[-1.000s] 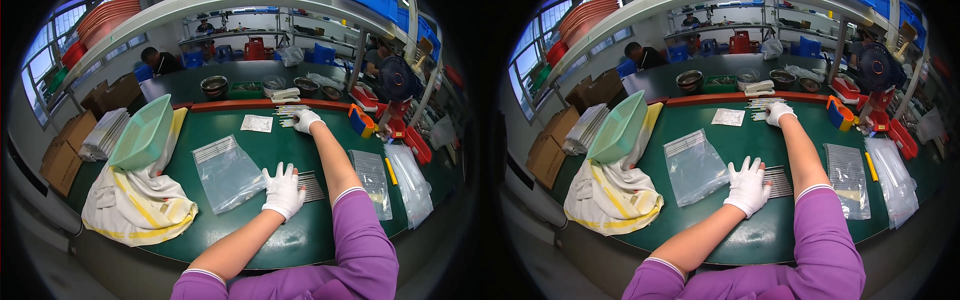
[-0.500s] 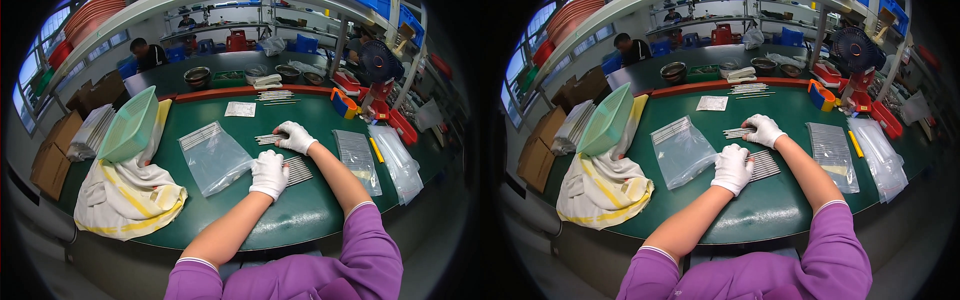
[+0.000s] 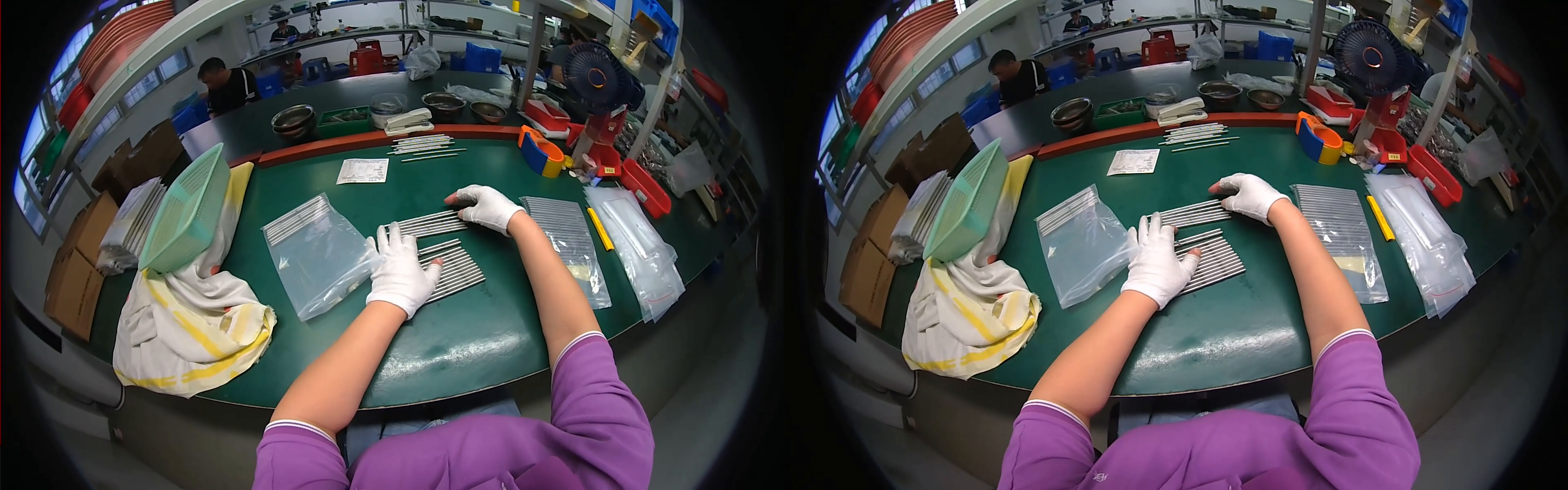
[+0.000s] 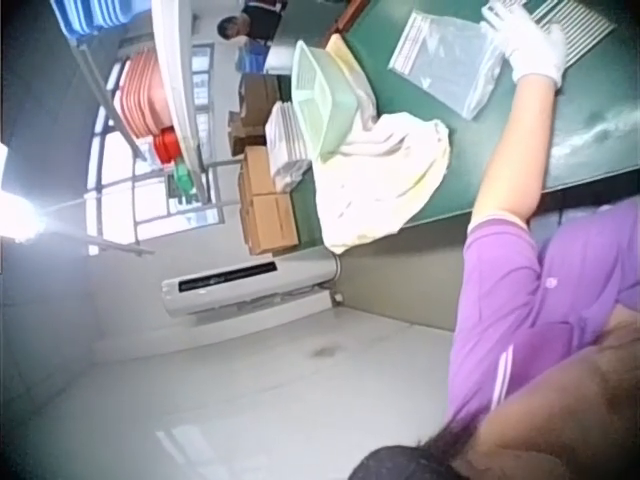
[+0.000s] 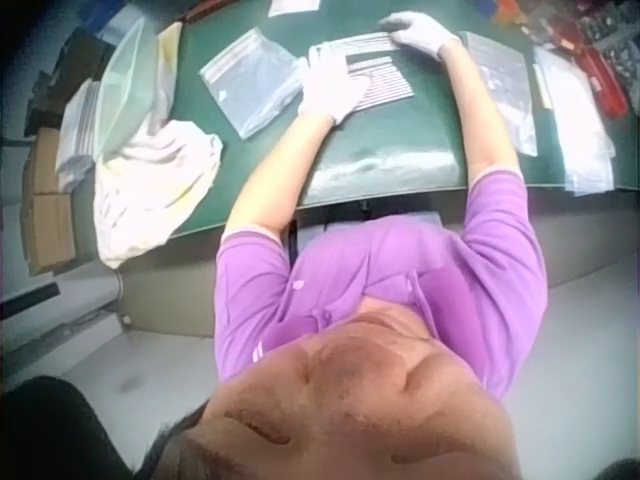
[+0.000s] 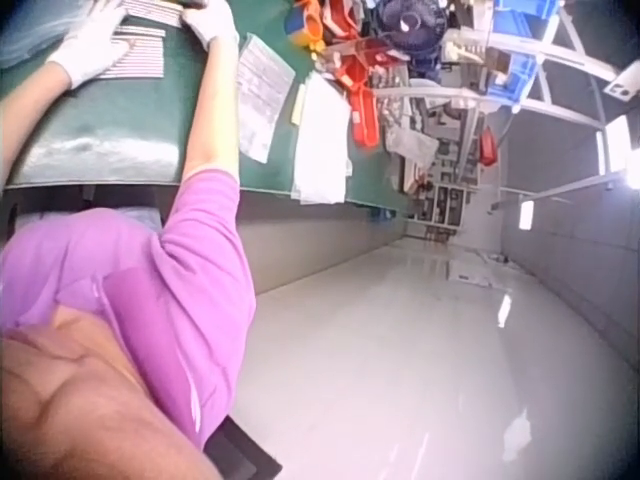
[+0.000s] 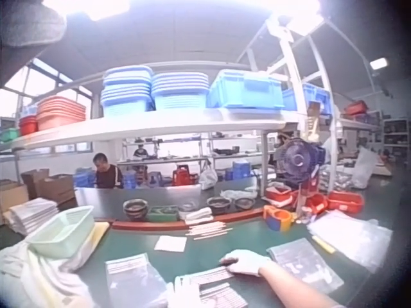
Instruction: Counting a specific number of thin metal rods and placing them into clear plastic bags at a workstation.
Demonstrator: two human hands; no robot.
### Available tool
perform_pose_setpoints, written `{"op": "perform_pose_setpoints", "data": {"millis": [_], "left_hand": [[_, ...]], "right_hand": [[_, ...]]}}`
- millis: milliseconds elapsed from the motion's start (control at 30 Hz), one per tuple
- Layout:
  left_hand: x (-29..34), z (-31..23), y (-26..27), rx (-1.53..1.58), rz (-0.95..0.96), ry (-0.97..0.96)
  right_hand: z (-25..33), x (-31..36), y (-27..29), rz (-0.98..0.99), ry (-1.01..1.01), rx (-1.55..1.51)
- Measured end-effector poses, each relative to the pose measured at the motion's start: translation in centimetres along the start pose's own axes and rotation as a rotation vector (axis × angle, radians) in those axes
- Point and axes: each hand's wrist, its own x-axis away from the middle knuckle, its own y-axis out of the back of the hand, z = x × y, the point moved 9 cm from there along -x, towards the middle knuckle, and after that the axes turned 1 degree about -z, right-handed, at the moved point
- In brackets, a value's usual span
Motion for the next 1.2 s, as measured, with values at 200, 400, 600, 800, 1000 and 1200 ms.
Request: {"op": "perform_pose_setpoints", "data": {"millis": [200, 400, 600, 800, 1000, 1200], "left_hand": [[-0.1, -0.4, 0.1, -0.015, -0.030, -0.040], [0.0, -0.5, 0.1, -0.009, -0.044, -0.056], [-0.1, -0.4, -0.2, 0.033, -0.024, -0.067], [-0.2, -0.4, -0.1, 0.047, -0.009, -0.067], [-0.1, -0.3, -0.2, 0.043, -0.001, -0.074], [-0.2, -0.5, -0.3, 0.025, -0.012, -0.079]], "right_hand": [[0.0, -0.7, -0.2, -0.075, 0.133, 0.236], [0.5, -0.8, -0.3, -0.106, 0.109, 0.239], [1.1, -0.6, -0.7, 0.051, -0.057, 0.381], [1.9, -0.4, -1.2, 0.070, -0.007, 0.419], [0.4, -0.3, 3.1, -0.089, -0.040, 0.358], [0.0, 0.5, 6.7, -0.276, -0.109, 0.325]]}}
